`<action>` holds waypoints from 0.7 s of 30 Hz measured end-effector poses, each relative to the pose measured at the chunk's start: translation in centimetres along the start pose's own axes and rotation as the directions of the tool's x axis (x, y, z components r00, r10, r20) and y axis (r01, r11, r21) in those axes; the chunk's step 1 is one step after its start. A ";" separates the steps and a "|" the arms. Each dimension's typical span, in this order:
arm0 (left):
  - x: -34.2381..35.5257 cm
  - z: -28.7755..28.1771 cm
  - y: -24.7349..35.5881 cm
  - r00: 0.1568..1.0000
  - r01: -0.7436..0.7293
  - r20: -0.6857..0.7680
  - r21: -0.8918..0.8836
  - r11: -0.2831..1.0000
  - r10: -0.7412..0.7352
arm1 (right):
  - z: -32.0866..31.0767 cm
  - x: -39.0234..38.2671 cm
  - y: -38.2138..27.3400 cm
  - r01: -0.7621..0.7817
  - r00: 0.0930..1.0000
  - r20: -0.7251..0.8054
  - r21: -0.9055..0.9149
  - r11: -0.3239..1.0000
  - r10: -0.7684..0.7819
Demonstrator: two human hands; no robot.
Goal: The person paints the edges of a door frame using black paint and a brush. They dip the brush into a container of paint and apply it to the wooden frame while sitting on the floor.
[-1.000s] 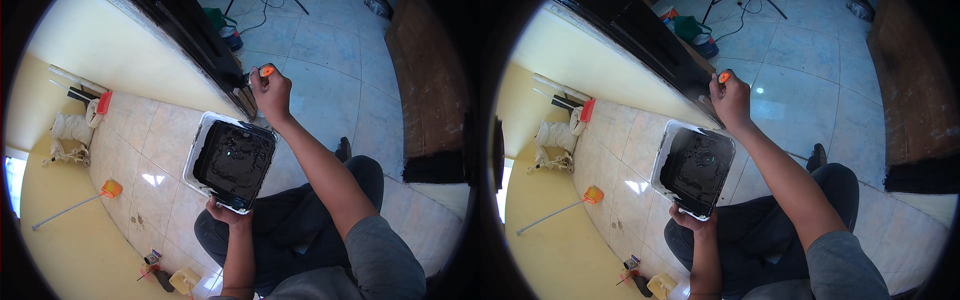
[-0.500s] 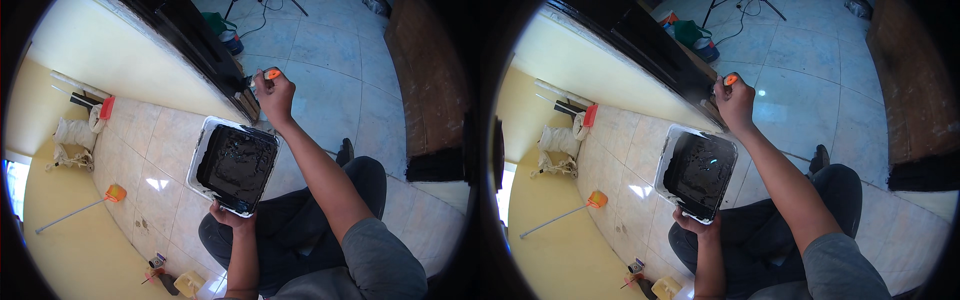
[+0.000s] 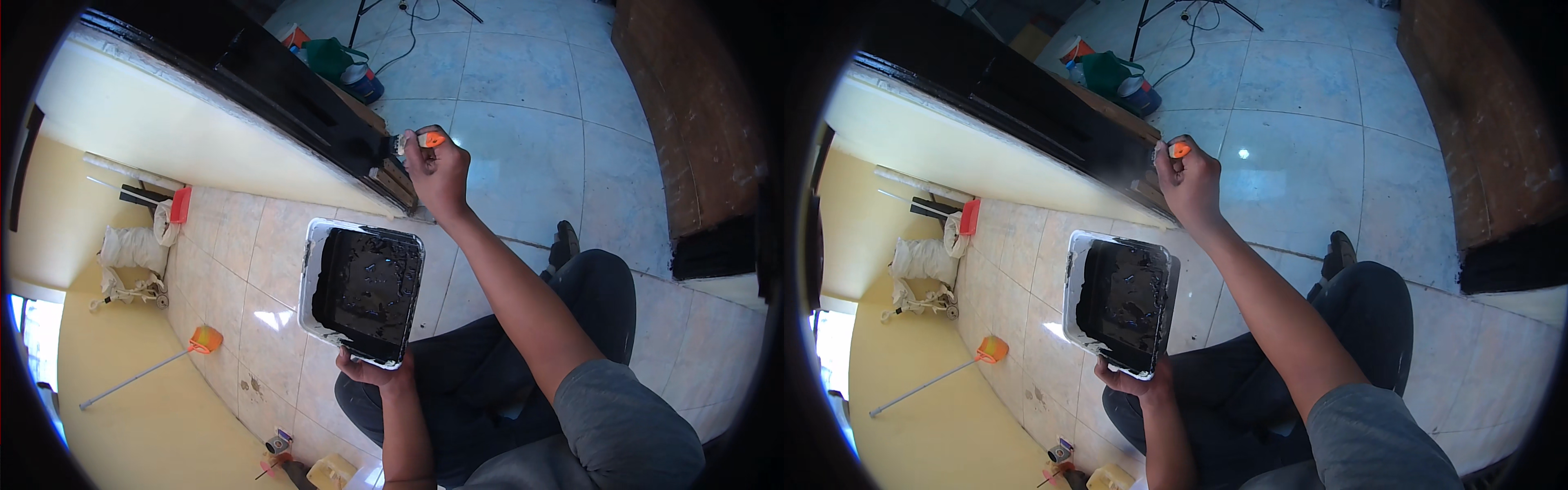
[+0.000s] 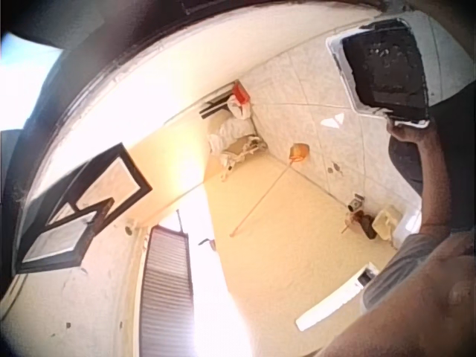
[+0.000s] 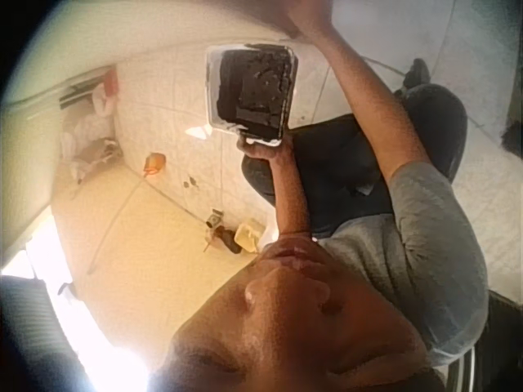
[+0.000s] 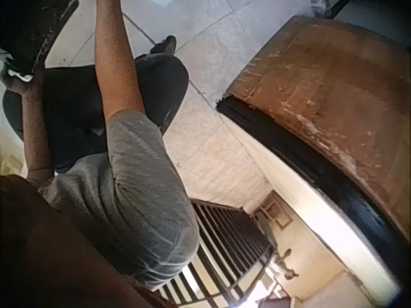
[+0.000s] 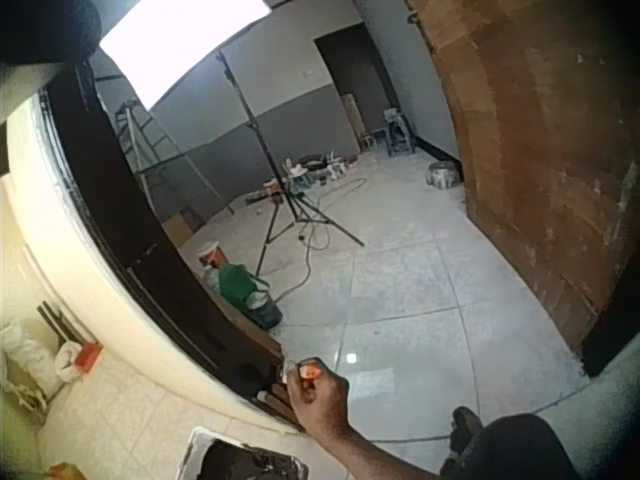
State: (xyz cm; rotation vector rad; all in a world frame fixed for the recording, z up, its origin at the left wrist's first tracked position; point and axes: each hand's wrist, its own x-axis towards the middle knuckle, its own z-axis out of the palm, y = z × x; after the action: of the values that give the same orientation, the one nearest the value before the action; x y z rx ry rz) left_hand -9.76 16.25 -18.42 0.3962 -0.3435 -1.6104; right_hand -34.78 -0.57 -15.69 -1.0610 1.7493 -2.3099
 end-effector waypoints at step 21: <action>2.2 0.7 1.7 0.990 -0.117 0.091 0.063 0.991 0.111 | -1.5 -6.5 4.9 -0.464 0.782 -0.029 0.639 0.613 0.622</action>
State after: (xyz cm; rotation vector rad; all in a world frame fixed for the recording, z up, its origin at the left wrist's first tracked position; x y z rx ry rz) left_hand -8.72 13.94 -17.17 0.3525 -0.4805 -1.5095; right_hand -32.30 1.73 -23.24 -0.0806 1.0012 -2.3439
